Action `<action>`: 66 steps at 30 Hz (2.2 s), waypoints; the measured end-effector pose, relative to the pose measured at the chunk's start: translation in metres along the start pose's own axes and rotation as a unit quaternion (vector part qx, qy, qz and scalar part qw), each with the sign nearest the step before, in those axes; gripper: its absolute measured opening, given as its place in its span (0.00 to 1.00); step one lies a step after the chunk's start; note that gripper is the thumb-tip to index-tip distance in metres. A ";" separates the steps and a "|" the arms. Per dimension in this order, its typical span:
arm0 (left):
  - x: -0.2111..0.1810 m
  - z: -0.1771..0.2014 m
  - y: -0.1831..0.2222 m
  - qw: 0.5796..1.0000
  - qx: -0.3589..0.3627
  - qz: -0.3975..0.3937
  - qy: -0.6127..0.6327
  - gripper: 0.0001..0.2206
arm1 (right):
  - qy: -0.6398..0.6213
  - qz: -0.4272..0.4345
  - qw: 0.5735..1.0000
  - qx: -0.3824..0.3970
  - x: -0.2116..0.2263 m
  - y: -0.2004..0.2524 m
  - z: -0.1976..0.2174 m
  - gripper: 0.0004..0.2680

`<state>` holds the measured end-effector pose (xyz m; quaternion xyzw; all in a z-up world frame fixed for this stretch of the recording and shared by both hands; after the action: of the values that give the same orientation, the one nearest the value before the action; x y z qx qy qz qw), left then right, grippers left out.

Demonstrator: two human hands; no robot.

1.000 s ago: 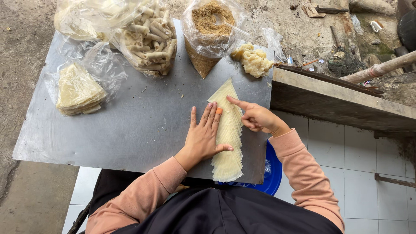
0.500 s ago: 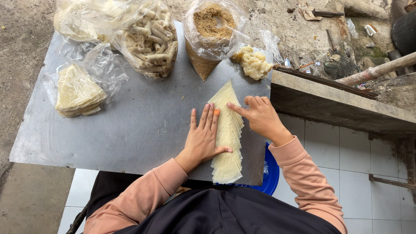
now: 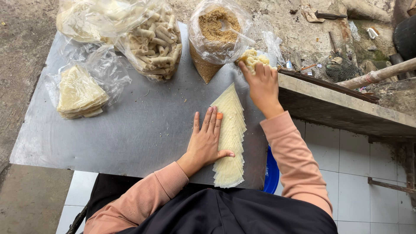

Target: The person fills triangular pastry skins with a brown powder using a small spoon and rolls them into thin cylinders by hand.

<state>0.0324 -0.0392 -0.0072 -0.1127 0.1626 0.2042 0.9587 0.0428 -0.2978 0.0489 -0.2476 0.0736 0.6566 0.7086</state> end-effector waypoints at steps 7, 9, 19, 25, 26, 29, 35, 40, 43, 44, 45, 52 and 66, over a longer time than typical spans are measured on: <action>0.000 0.001 0.000 1.000 0.004 0.002 -0.010 0.63 | -0.030 -0.012 0.999 -0.012 0.010 -0.029 -0.007 0.15; 0.000 0.001 0.000 1.000 0.007 0.002 -0.015 0.63 | -0.148 -0.039 0.988 0.033 0.004 -0.023 -0.001 0.12; 0.001 0.000 0.000 1.000 0.003 -0.004 0.002 0.63 | -0.441 -0.025 0.892 0.096 0.023 0.052 0.031 0.23; 0.001 0.000 0.000 1.000 -0.002 -0.005 0.004 0.63 | -0.095 0.050 0.994 -0.001 0.031 0.072 0.046 0.23; 0.001 0.000 0.000 1.000 -0.002 -0.004 0.002 0.63 | -0.068 0.050 0.996 -0.005 0.028 0.073 0.047 0.23; 0.001 0.001 0.000 1.000 0.002 -0.004 -0.002 0.63 | -0.024 0.067 0.997 -0.008 0.026 0.074 0.050 0.25; 0.001 -0.001 0.000 1.000 0.012 0.000 0.003 0.63 | 0.009 0.118 0.993 -0.019 0.027 0.068 0.046 0.26; 0.001 -0.001 -0.001 1.000 0.006 -0.001 0.012 0.64 | 0.021 0.102 0.994 -0.012 0.021 0.049 0.032 0.27; 0.001 -0.002 -0.001 1.000 0.009 -0.001 0.003 0.64 | 0.001 0.081 0.996 0.024 0.013 0.034 0.021 0.28; 0.001 -0.002 0.000 1.000 0.010 -0.001 0.003 0.64 | -0.015 0.073 0.997 0.032 0.011 0.030 0.019 0.28; 0.001 -0.002 0.000 1.000 0.010 -0.001 0.004 0.64 | -0.029 0.066 0.997 0.040 0.008 0.026 0.017 0.27; 0.001 -0.002 -0.001 1.000 0.004 -0.002 0.000 0.63 | -0.141 0.030 0.985 0.091 0.014 0.025 0.019 0.30; -0.004 0.031 0.009 0.998 -0.052 -0.019 0.028 0.52 | -0.883 -0.199 0.393 0.164 0.043 0.137 0.085 0.15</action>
<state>0.0331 -0.0239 0.0215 -0.1713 0.1760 0.1910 0.9504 -0.1032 -0.2189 0.0691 0.5843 -0.5380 0.3235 0.5143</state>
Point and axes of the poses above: each hand's wrist, its own y-axis away from the middle knuckle, its own z-axis out of the back of the hand, x = y × z, the point moved 2 cm from there along -y, towards the middle knuckle, and after that the axes turned 5 degrees about x, right-handed, at the moved point
